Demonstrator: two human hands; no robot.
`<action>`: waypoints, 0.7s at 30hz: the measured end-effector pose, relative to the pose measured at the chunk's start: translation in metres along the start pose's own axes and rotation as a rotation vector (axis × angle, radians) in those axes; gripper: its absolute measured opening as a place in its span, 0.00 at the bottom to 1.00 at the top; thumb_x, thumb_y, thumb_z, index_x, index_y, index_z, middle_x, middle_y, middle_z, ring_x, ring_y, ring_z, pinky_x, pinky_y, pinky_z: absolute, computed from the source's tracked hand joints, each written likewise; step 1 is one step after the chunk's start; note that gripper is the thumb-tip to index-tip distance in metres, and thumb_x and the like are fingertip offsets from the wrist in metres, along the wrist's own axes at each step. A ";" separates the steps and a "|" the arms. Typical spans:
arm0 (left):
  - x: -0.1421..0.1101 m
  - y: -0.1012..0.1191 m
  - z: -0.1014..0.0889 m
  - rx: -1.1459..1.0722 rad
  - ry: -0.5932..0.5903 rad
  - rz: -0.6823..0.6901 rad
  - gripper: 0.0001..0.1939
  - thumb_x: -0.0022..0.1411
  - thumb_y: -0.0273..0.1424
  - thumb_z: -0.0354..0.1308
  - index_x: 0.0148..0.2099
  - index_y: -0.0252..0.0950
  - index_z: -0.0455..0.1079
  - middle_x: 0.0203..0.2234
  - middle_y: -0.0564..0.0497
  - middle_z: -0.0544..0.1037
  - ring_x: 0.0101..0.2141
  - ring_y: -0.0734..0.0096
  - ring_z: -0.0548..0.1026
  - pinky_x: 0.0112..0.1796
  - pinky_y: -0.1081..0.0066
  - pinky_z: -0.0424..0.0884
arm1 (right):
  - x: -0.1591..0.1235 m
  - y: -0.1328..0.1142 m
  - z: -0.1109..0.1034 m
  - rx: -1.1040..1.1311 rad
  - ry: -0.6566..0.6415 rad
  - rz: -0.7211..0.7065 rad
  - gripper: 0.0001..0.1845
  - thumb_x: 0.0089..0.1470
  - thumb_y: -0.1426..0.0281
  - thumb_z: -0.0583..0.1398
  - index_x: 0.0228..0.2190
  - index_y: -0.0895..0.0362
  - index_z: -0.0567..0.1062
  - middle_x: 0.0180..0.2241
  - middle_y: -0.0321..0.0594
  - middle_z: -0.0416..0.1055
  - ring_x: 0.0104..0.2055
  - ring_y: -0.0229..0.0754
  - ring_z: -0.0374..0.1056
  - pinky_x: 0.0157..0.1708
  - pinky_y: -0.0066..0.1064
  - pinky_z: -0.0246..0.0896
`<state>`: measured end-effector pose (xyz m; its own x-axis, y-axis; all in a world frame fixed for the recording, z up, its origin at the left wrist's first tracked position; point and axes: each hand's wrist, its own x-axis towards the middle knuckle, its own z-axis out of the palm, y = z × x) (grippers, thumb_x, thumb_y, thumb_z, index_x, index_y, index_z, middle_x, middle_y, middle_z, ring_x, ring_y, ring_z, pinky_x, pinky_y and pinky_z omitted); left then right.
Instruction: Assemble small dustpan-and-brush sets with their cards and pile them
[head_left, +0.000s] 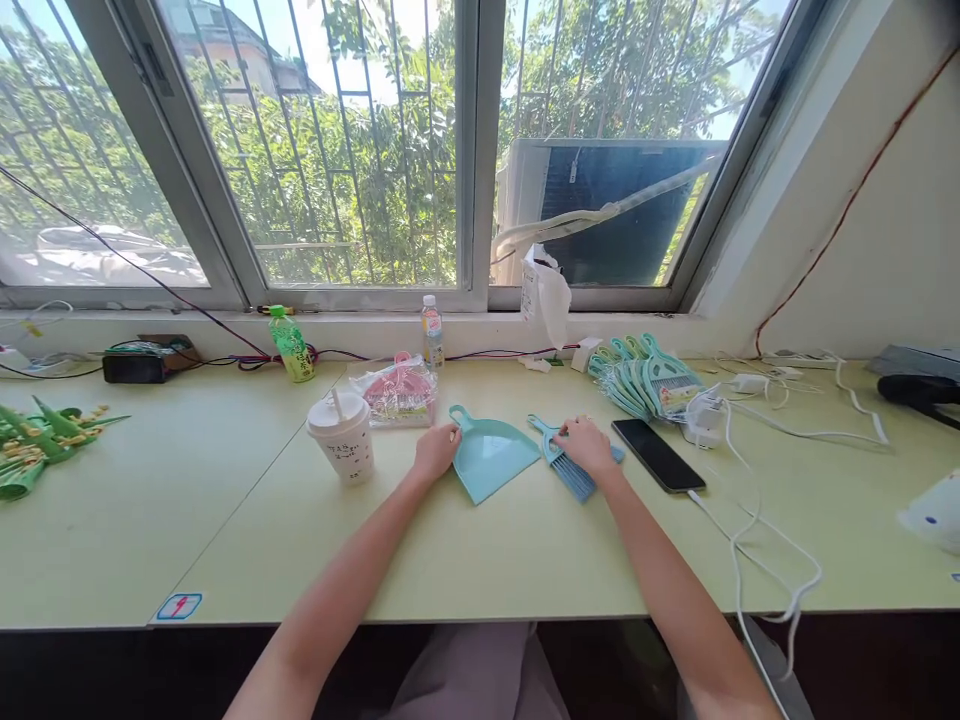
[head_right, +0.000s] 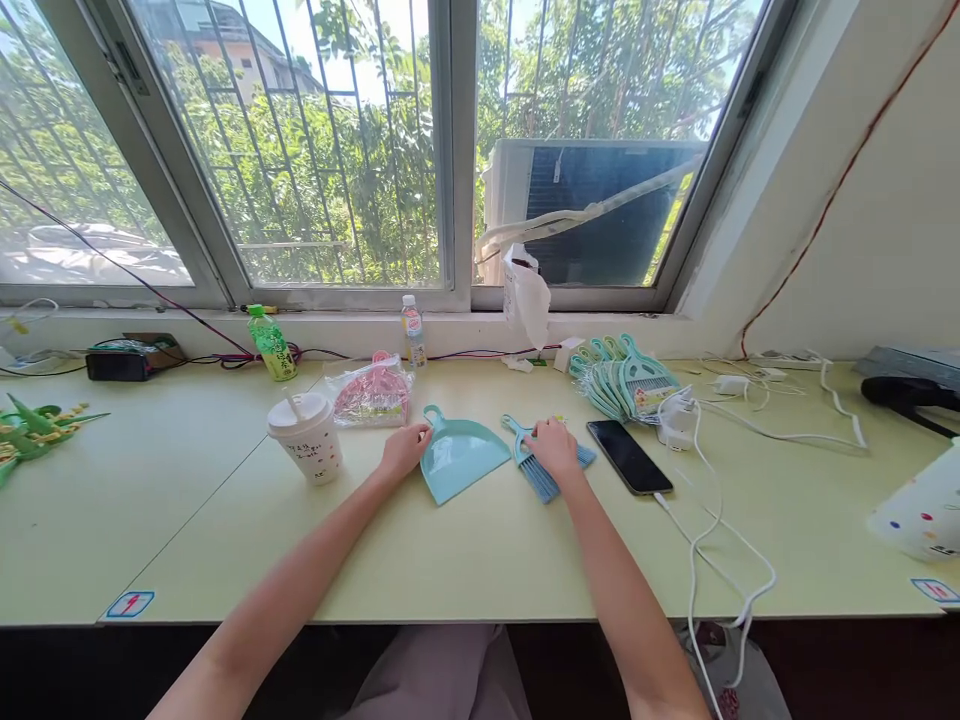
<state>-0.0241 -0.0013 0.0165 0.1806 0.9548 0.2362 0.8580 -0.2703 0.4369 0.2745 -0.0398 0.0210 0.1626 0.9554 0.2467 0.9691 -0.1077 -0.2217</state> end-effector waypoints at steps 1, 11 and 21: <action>-0.001 0.001 0.000 0.042 0.008 -0.006 0.16 0.65 0.38 0.45 0.33 0.40 0.71 0.27 0.46 0.76 0.34 0.60 0.74 0.35 0.69 0.61 | 0.000 0.001 0.003 0.011 -0.033 0.001 0.14 0.52 0.62 0.58 0.36 0.58 0.77 0.42 0.51 0.69 0.45 0.51 0.66 0.40 0.36 0.58; -0.004 0.005 -0.002 0.018 -0.004 0.023 0.21 0.64 0.37 0.44 0.20 0.38 0.63 0.20 0.47 0.71 0.28 0.63 0.72 0.31 0.69 0.60 | 0.007 0.007 -0.014 0.099 0.174 0.049 0.13 0.50 0.61 0.58 0.32 0.57 0.75 0.39 0.48 0.69 0.48 0.51 0.63 0.38 0.35 0.58; -0.028 0.036 0.007 -0.058 -0.180 0.547 0.14 0.65 0.35 0.45 0.32 0.40 0.71 0.29 0.47 0.74 0.33 0.64 0.72 0.38 0.69 0.64 | -0.014 -0.044 -0.018 0.120 -0.007 -0.366 0.09 0.52 0.61 0.61 0.30 0.54 0.75 0.37 0.42 0.72 0.45 0.47 0.65 0.41 0.33 0.56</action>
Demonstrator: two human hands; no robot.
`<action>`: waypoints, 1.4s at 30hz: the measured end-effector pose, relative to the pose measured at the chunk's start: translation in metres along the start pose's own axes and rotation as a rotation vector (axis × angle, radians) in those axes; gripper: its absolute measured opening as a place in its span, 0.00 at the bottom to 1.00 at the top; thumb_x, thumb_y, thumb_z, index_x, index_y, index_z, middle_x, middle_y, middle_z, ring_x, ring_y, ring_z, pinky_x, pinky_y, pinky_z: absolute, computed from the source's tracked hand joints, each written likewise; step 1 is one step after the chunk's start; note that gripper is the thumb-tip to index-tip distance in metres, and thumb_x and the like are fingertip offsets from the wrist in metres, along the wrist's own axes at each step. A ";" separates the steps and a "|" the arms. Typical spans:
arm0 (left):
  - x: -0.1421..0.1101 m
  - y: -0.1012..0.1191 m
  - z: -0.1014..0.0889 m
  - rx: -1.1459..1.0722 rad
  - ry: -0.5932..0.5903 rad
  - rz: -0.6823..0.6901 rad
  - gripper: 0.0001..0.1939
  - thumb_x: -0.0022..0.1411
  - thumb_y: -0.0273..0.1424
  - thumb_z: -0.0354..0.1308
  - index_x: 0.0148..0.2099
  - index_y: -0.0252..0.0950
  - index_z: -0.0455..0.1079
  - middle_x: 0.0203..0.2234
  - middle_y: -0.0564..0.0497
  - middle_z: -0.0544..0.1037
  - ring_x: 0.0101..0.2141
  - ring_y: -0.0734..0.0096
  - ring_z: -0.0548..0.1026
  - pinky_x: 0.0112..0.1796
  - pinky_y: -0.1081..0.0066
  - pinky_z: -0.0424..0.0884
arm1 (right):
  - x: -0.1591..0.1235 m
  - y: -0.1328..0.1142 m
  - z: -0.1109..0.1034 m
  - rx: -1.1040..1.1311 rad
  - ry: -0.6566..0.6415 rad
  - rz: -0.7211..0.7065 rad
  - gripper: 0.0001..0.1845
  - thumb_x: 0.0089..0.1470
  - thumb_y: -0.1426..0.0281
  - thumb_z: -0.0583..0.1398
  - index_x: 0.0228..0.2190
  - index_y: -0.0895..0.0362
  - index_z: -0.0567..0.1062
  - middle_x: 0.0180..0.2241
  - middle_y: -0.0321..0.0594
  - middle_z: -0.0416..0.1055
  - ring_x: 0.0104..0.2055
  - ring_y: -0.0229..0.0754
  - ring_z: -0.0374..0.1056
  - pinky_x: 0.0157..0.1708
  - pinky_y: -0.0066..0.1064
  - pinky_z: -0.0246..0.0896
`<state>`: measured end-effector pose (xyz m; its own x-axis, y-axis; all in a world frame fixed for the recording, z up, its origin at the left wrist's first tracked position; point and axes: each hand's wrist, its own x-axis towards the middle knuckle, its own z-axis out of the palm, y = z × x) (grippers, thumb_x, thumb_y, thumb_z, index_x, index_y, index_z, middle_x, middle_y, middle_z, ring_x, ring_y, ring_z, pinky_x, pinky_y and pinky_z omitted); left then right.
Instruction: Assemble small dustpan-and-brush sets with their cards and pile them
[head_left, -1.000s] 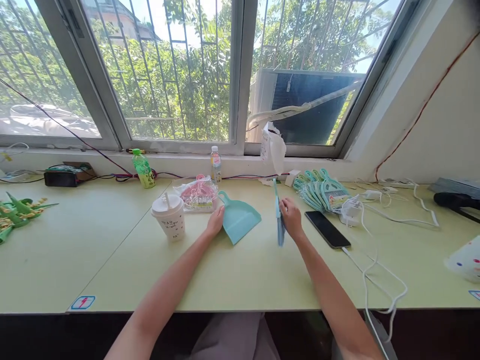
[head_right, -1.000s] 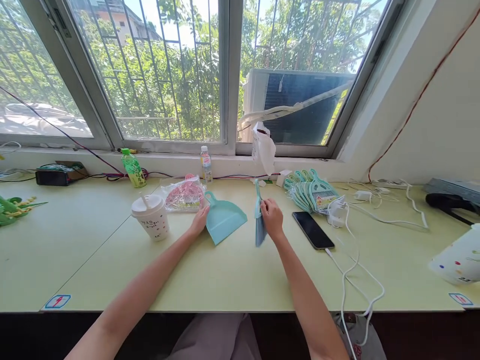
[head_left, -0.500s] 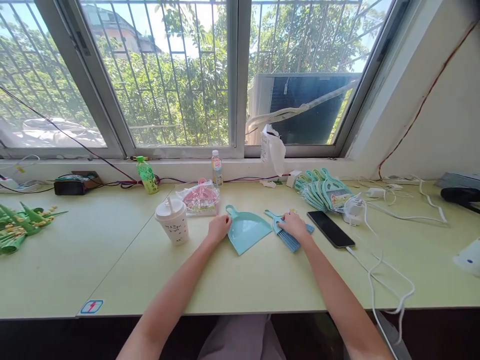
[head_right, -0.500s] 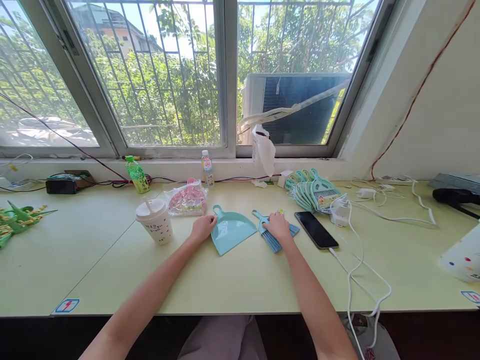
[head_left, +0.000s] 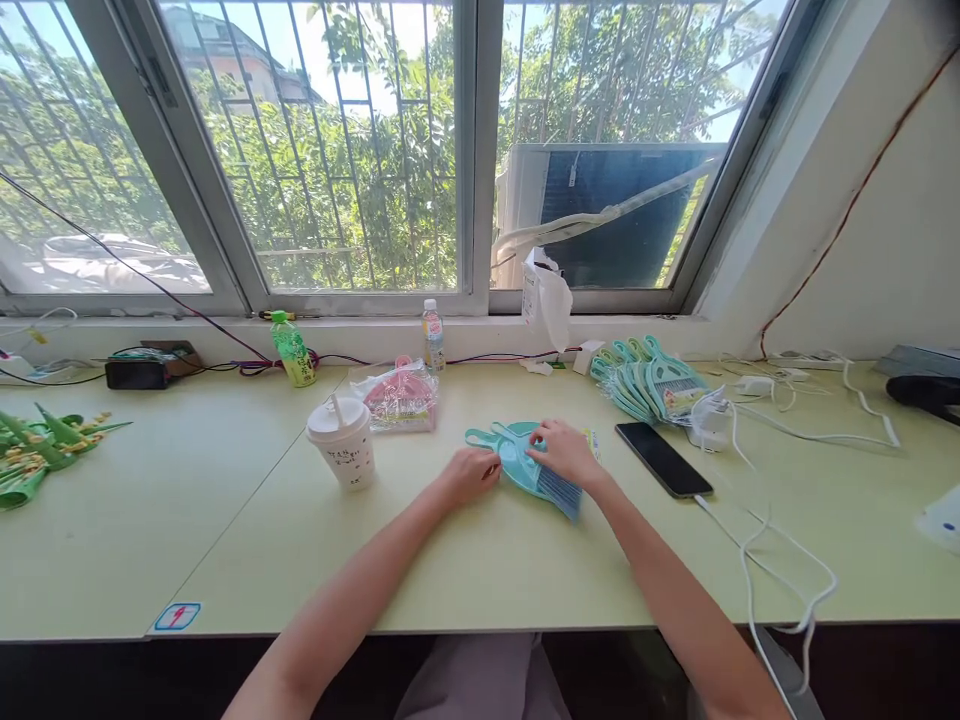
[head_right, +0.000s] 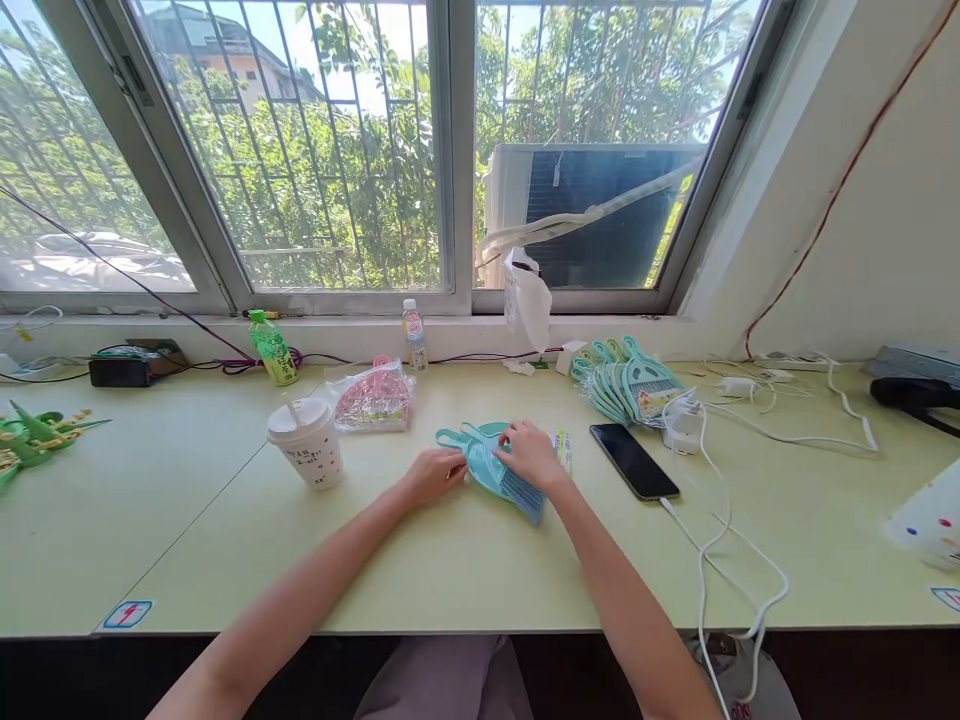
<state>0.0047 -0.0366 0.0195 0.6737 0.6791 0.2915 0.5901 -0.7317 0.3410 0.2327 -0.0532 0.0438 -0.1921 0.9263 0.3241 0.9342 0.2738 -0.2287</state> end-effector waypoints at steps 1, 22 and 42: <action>0.000 0.000 -0.001 0.032 0.035 0.046 0.12 0.64 0.34 0.46 0.36 0.40 0.71 0.32 0.46 0.75 0.36 0.64 0.72 0.41 0.68 0.64 | 0.000 -0.006 0.006 -0.022 -0.012 -0.015 0.08 0.52 0.62 0.61 0.31 0.54 0.75 0.37 0.43 0.72 0.45 0.47 0.65 0.41 0.34 0.57; -0.003 -0.032 -0.010 0.267 0.313 0.397 0.16 0.68 0.24 0.43 0.50 0.37 0.70 0.47 0.47 0.77 0.50 0.68 0.73 0.57 0.58 0.65 | 0.004 -0.021 0.025 0.510 0.022 -0.114 0.15 0.51 0.57 0.61 0.31 0.56 0.76 0.31 0.39 0.71 0.35 0.43 0.64 0.37 0.35 0.59; 0.008 0.018 0.011 -1.106 0.147 -0.172 0.32 0.61 0.44 0.54 0.62 0.37 0.52 0.55 0.39 0.68 0.56 0.55 0.66 0.55 0.55 0.62 | 0.001 -0.035 0.022 0.477 0.444 0.253 0.19 0.50 0.52 0.59 0.32 0.55 0.73 0.32 0.41 0.74 0.28 0.41 0.65 0.30 0.32 0.58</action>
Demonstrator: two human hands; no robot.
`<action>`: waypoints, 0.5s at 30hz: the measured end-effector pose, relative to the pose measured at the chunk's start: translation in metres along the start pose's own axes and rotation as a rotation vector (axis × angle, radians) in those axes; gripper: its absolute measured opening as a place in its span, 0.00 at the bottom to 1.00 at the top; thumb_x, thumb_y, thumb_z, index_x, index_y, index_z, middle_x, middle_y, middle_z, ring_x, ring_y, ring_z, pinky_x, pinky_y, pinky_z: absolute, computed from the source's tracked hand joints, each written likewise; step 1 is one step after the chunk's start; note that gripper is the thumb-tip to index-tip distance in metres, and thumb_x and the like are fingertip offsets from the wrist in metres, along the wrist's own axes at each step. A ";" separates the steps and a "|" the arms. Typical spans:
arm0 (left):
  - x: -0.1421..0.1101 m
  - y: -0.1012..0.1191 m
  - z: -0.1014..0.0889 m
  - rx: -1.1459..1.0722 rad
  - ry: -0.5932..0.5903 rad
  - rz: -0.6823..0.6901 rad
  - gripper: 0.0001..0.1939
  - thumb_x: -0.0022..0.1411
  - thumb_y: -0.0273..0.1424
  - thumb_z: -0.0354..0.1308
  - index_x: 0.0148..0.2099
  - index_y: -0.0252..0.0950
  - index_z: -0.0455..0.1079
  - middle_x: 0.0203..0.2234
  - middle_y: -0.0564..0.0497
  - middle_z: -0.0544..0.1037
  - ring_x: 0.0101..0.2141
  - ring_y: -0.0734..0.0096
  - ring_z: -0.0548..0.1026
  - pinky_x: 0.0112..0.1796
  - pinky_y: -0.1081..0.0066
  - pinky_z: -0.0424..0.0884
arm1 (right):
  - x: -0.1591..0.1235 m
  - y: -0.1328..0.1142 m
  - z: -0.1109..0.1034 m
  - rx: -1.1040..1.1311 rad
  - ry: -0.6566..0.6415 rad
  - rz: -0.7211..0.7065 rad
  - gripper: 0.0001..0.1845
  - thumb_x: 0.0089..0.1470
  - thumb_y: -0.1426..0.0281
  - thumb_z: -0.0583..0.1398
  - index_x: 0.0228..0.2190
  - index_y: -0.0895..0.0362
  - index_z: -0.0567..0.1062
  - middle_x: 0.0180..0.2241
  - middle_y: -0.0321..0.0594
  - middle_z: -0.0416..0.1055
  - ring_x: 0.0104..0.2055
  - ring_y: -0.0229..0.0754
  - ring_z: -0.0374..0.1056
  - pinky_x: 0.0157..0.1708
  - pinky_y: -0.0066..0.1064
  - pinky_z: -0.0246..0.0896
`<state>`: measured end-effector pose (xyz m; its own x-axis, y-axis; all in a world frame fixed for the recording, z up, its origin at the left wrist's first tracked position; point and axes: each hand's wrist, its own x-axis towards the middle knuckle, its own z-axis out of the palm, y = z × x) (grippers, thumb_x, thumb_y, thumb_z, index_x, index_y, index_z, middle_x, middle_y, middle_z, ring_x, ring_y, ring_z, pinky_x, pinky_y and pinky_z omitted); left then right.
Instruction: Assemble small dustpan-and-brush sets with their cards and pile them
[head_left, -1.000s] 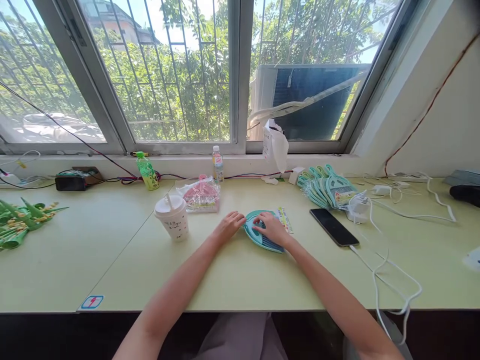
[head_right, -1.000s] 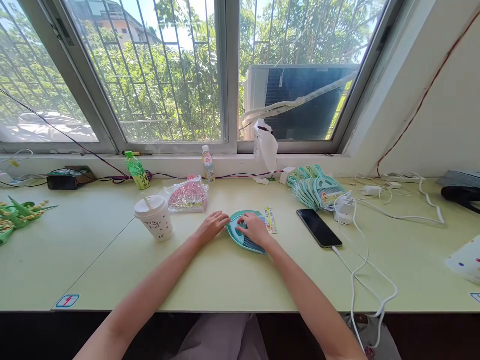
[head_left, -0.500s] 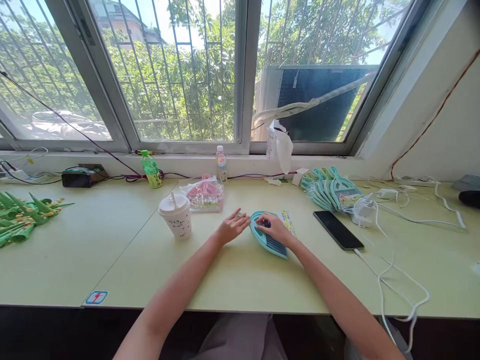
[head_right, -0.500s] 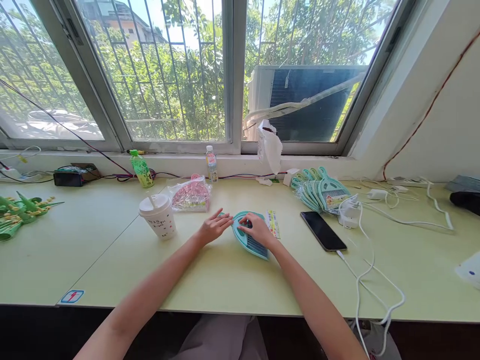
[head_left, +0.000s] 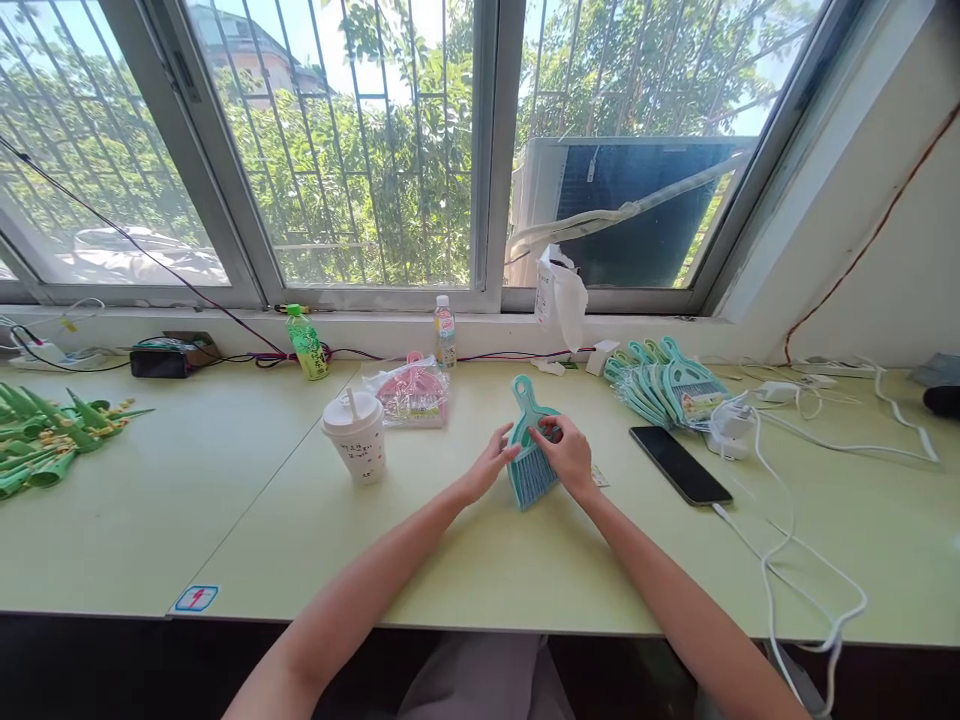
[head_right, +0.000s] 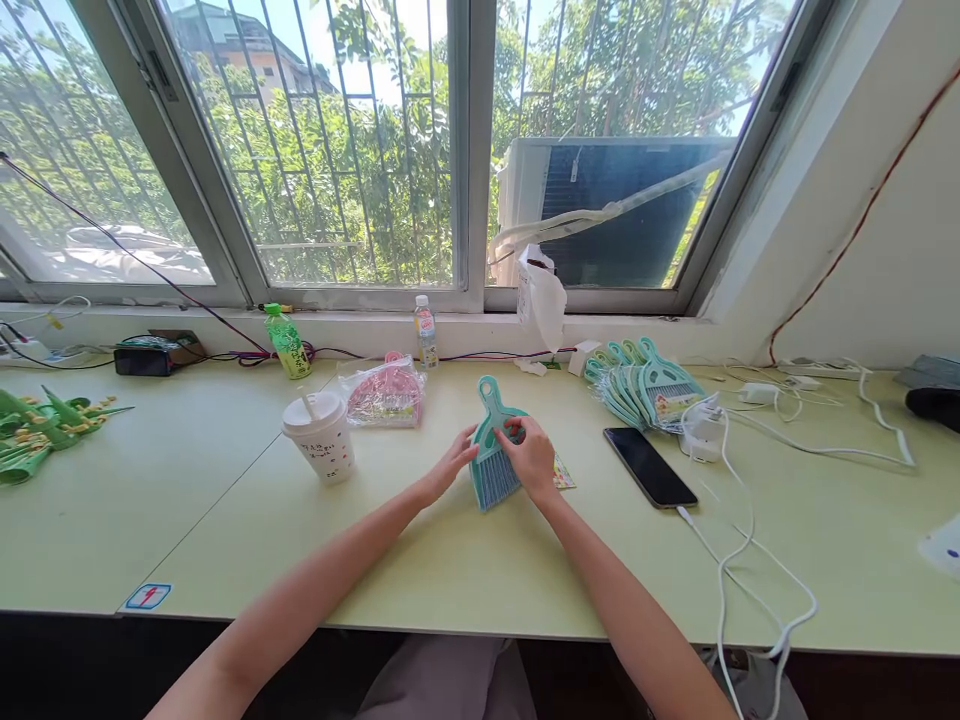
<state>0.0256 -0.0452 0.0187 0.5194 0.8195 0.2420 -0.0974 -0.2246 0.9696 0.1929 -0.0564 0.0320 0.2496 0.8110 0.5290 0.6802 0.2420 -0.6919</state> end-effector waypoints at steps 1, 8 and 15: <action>0.000 -0.003 0.004 -0.065 -0.008 -0.036 0.34 0.57 0.42 0.59 0.61 0.36 0.53 0.54 0.40 0.69 0.55 0.54 0.66 0.53 0.57 0.63 | 0.001 0.001 0.000 -0.003 -0.029 -0.002 0.19 0.51 0.52 0.58 0.32 0.55 0.74 0.33 0.41 0.74 0.28 0.41 0.66 0.31 0.32 0.58; 0.003 -0.002 -0.022 -0.141 0.197 -0.236 0.27 0.50 0.34 0.63 0.53 0.39 0.62 0.47 0.46 0.72 0.47 0.56 0.71 0.37 0.67 0.70 | 0.026 0.055 -0.020 -0.257 -0.001 0.065 0.19 0.56 0.63 0.53 0.47 0.54 0.72 0.49 0.48 0.69 0.49 0.50 0.65 0.45 0.38 0.59; 0.014 -0.010 -0.056 -0.241 0.393 -0.179 0.32 0.47 0.37 0.65 0.54 0.42 0.59 0.46 0.46 0.72 0.43 0.61 0.73 0.36 0.66 0.72 | 0.039 0.108 -0.031 -0.486 -0.408 0.204 0.25 0.50 0.67 0.61 0.51 0.58 0.71 0.54 0.50 0.67 0.57 0.52 0.61 0.52 0.36 0.56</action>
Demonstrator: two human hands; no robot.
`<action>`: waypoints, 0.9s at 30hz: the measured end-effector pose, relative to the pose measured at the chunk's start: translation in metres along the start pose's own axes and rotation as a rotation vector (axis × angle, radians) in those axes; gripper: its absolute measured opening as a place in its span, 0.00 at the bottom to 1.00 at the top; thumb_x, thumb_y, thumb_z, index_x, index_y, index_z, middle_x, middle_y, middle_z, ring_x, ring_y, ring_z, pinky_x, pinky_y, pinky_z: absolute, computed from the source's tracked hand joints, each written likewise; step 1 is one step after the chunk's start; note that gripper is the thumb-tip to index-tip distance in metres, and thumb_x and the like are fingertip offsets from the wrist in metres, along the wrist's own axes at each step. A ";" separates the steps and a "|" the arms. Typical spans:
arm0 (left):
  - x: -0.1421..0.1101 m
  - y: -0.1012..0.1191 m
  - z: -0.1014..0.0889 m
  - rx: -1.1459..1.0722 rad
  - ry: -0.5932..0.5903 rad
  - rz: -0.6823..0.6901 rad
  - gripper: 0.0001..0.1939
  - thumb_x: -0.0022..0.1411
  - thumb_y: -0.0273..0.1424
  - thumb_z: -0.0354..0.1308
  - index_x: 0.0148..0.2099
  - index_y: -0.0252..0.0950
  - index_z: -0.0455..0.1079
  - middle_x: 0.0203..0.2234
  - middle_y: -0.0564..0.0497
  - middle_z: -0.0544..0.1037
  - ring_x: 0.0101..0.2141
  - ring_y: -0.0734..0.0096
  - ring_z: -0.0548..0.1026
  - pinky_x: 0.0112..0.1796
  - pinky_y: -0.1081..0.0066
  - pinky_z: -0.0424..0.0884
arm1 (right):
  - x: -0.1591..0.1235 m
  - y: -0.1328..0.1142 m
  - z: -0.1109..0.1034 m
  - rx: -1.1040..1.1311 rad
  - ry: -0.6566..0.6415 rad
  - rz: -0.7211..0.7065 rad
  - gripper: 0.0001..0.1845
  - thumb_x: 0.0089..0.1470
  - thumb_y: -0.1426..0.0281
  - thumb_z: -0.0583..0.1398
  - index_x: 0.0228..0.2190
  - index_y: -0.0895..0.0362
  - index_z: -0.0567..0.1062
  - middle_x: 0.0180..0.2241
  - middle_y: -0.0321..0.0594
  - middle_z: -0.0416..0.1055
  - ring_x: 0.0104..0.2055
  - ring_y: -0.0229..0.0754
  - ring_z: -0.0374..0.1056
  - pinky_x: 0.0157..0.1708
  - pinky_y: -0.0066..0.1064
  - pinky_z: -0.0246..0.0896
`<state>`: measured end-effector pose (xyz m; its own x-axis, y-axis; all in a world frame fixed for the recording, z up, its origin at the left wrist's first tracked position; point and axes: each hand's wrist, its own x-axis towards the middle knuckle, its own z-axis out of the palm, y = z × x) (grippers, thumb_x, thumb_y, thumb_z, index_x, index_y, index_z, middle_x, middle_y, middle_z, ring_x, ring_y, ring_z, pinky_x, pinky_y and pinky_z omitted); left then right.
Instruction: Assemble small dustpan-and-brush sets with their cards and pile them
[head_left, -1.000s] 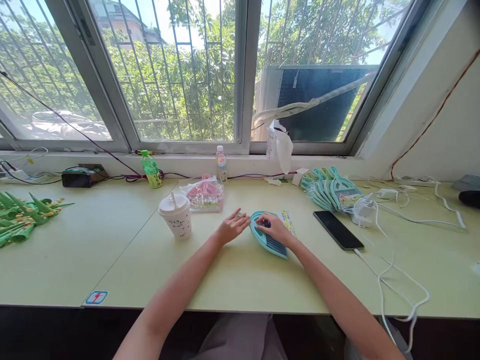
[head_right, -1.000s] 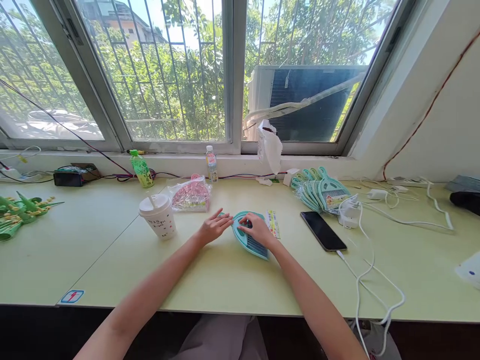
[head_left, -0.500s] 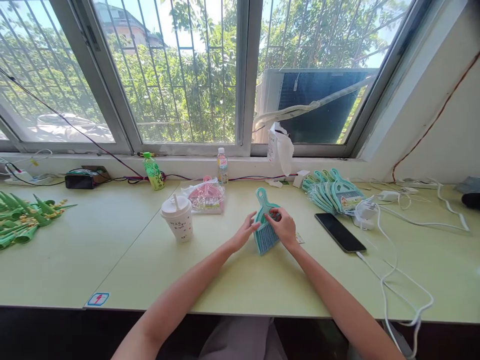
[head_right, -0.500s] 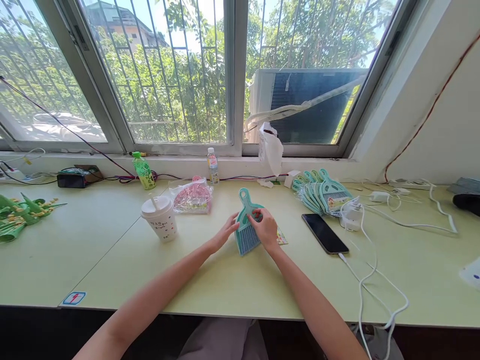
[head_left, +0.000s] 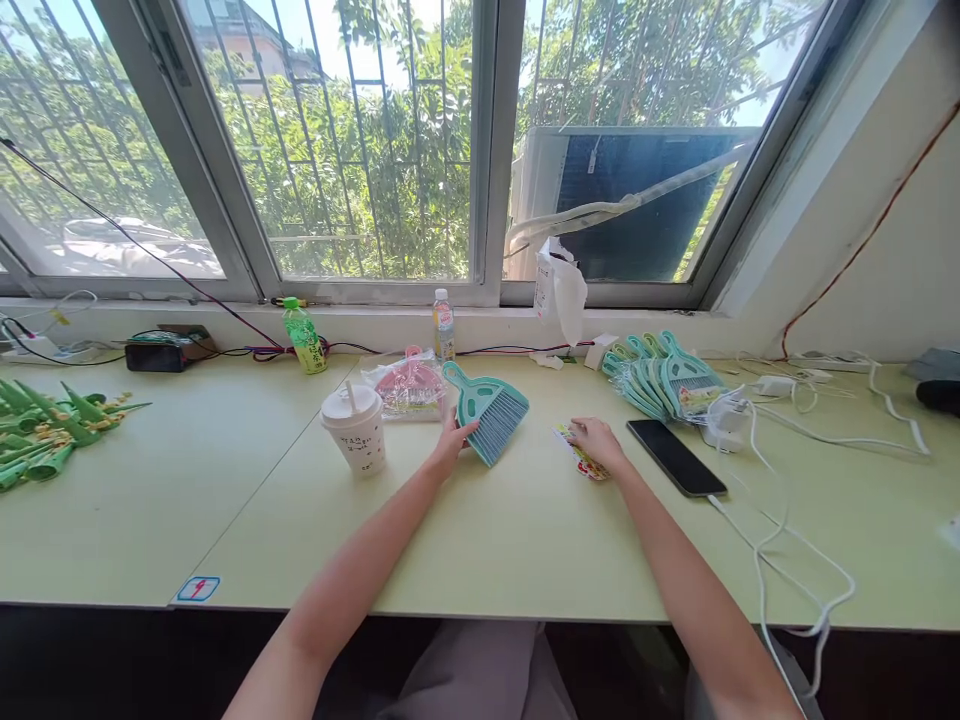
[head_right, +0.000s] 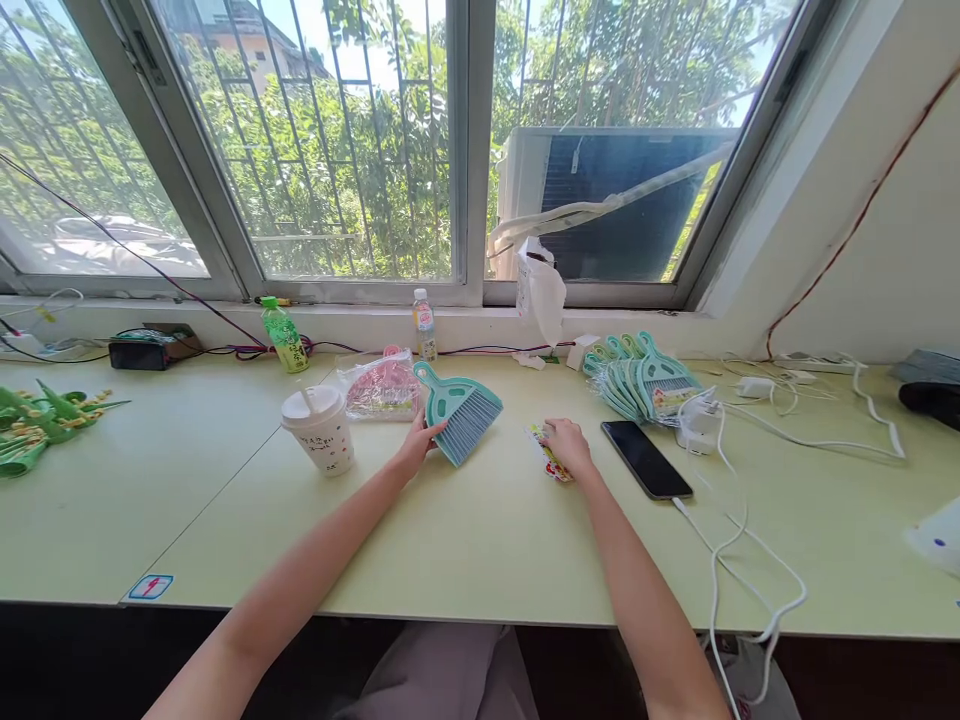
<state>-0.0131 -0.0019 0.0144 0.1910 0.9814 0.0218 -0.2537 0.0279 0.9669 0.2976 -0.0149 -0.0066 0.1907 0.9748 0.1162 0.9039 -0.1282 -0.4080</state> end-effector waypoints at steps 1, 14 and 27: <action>0.001 -0.001 -0.001 -0.005 0.015 0.001 0.32 0.47 0.37 0.66 0.54 0.42 0.59 0.45 0.46 0.72 0.43 0.61 0.73 0.37 0.65 0.72 | 0.001 0.000 0.001 0.000 -0.017 -0.016 0.26 0.49 0.69 0.61 0.51 0.59 0.71 0.53 0.50 0.68 0.55 0.50 0.63 0.52 0.34 0.56; 0.000 -0.003 0.001 0.028 -0.006 -0.029 0.36 0.47 0.36 0.67 0.57 0.42 0.58 0.47 0.46 0.72 0.46 0.59 0.72 0.40 0.63 0.73 | 0.001 -0.006 0.003 0.112 -0.049 -0.095 0.13 0.39 0.71 0.66 0.33 0.57 0.78 0.32 0.43 0.74 0.38 0.47 0.71 0.40 0.39 0.65; -0.001 -0.002 0.002 0.085 -0.035 -0.100 0.34 0.45 0.39 0.67 0.53 0.41 0.59 0.49 0.45 0.71 0.49 0.56 0.72 0.43 0.61 0.72 | -0.014 -0.027 0.005 0.147 0.080 -0.275 0.07 0.53 0.66 0.57 0.32 0.52 0.75 0.48 0.42 0.72 0.56 0.50 0.62 0.58 0.62 0.40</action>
<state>-0.0107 -0.0035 0.0133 0.2444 0.9673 -0.0680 -0.1512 0.1073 0.9827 0.2686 -0.0239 -0.0013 -0.0186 0.9510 0.3086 0.8616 0.1719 -0.4776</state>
